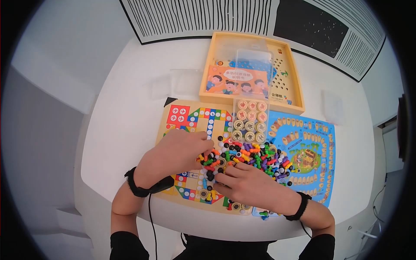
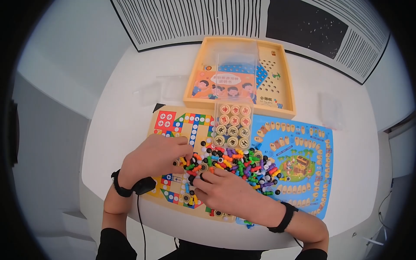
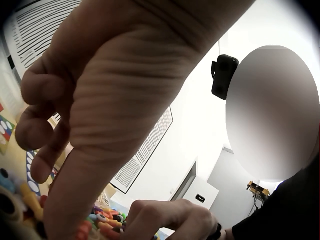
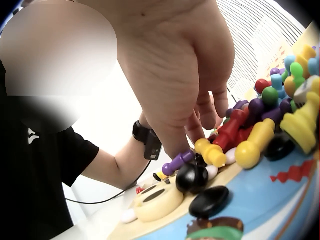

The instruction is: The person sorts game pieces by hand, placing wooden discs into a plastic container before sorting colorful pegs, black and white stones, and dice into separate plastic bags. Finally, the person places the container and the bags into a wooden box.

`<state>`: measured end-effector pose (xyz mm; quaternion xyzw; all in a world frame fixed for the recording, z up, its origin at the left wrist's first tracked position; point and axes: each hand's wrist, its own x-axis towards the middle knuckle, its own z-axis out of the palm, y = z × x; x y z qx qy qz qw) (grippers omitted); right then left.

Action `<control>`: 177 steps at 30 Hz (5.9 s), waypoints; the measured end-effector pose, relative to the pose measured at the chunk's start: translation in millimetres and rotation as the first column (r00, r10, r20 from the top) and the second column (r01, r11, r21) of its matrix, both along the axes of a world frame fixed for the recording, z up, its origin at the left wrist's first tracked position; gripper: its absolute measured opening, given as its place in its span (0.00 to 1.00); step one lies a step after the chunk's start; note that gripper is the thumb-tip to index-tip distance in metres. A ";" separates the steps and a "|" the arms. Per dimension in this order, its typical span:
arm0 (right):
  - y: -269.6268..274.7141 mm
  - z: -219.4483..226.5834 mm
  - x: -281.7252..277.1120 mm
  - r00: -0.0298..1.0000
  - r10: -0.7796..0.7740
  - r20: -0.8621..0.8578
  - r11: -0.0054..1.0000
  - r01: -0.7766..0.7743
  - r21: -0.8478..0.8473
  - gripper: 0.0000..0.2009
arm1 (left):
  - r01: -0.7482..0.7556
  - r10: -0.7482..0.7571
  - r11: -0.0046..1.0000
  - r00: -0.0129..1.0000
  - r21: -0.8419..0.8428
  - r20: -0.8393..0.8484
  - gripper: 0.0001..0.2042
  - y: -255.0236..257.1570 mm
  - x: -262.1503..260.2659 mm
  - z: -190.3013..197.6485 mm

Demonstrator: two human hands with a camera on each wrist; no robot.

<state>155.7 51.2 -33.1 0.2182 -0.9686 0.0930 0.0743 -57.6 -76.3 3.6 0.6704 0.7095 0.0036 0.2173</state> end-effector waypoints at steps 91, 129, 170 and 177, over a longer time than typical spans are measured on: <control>110.8 36.5 -1.1 0.786 -0.593 -0.178 0.690 0.380 -0.616 0.06 | -0.314 0.026 0.763 0.889 0.565 0.458 0.09 93.7 18.8 -15.0; -18.8 4.6 43.2 0.989 -0.054 0.138 0.993 0.068 -0.101 0.09 | -0.608 0.453 0.793 0.631 0.040 0.629 0.08 -30.4 35.4 -18.0; 87.2 21.6 -50.4 0.824 -0.566 0.016 0.752 0.524 -0.399 0.09 | -0.643 0.009 0.652 0.536 0.401 0.844 0.07 80.3 -18.0 13.0; 80.7 10.3 -49.7 0.862 -0.503 -0.058 0.853 0.485 -0.194 0.08 | -0.621 -0.021 0.657 0.551 0.427 0.834 0.07 84.6 -17.1 -2.7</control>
